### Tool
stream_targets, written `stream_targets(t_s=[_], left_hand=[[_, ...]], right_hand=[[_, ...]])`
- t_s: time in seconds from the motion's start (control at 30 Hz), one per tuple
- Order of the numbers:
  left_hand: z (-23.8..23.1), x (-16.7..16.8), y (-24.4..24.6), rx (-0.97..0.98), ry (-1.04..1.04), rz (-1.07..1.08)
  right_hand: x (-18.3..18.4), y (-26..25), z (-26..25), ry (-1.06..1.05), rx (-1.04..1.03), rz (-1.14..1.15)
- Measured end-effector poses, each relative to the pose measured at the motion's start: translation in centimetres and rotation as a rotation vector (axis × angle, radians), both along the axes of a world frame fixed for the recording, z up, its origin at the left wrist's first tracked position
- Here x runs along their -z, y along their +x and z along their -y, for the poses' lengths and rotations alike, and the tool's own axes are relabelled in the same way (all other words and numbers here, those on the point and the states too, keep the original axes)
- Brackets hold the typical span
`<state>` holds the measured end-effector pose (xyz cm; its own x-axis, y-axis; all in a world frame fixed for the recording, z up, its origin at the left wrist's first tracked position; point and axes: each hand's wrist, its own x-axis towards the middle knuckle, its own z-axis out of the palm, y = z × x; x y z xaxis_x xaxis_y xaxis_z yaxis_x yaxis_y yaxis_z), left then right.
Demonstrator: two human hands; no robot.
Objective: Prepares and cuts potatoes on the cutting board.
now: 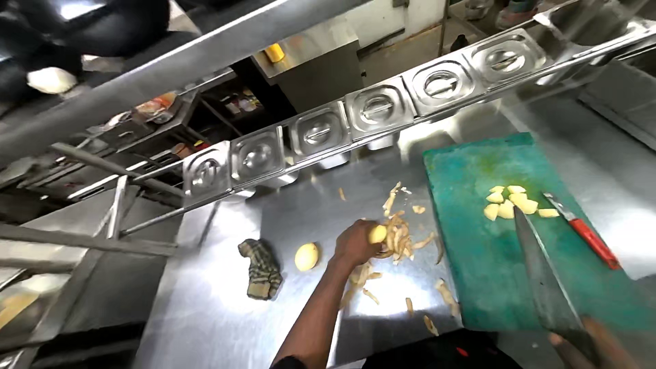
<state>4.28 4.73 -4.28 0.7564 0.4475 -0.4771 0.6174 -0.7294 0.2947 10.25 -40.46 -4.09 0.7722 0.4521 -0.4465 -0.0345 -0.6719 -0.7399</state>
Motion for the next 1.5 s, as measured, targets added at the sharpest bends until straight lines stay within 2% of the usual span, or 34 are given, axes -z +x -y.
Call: stream_targets(t_s=[0.1,0.17,0.23,0.3,0.4,0.47,0.57,0.67,0.77,0.9,1.03,1.17,1.33,1.5], left_hand=[[1.5,-0.7,1.4,-0.026,0.094,0.012],[2.7,-1.2,2.8,-0.055,0.100,0.229],[5.5,-1.6,5.0,0.008,-0.034,0.439],[9.6,-1.1,7.0,0.245,-0.170,0.493],[14.2,1.2,9.7,0.738,-0.164,0.489],[15.5,2.0,11.1,0.867,-0.190,0.396],[15.4,2.6,11.6,0.876,-0.125,0.534],[14.8,3.8,11.5,0.775,-0.102,0.689],[15.0,4.7,10.9,0.654,-0.216,0.797],[15.0,5.8,10.1,0.643,-0.319,0.885],[14.8,6.4,10.2,0.640,-0.375,0.890],[14.8,6.1,10.5,0.644,-0.383,0.865],[14.6,5.8,10.9,0.687,-0.382,0.841],[14.4,6.1,10.9,0.688,-0.387,0.859]], right_hand=[[-0.7,-0.5,0.4,-0.045,0.056,-0.008],[-0.8,-0.7,0.8,-0.048,0.075,-0.003],[-0.6,-0.8,0.9,-0.057,0.091,-0.002],[-0.3,-0.8,0.6,-0.140,0.079,-0.008],[-0.9,-0.3,-0.6,-0.351,-0.019,-0.002],[-1.6,0.0,-1.0,-0.455,-0.091,-0.033],[-2.2,-0.1,-1.1,-0.490,-0.149,-0.066],[-2.4,-0.6,-1.0,-0.470,-0.173,-0.067],[-2.6,-1.3,-1.0,-0.470,-0.188,-0.053],[-2.6,-2.2,-1.2,-0.466,-0.199,-0.054],[-2.6,-2.4,-1.7,-0.481,-0.191,-0.014],[-3.0,-3.2,-2.7,-0.494,-0.146,0.168],[-3.0,-3.6,-3.3,-0.501,-0.160,0.286],[-3.2,-3.9,-3.2,-0.482,-0.166,0.324]])
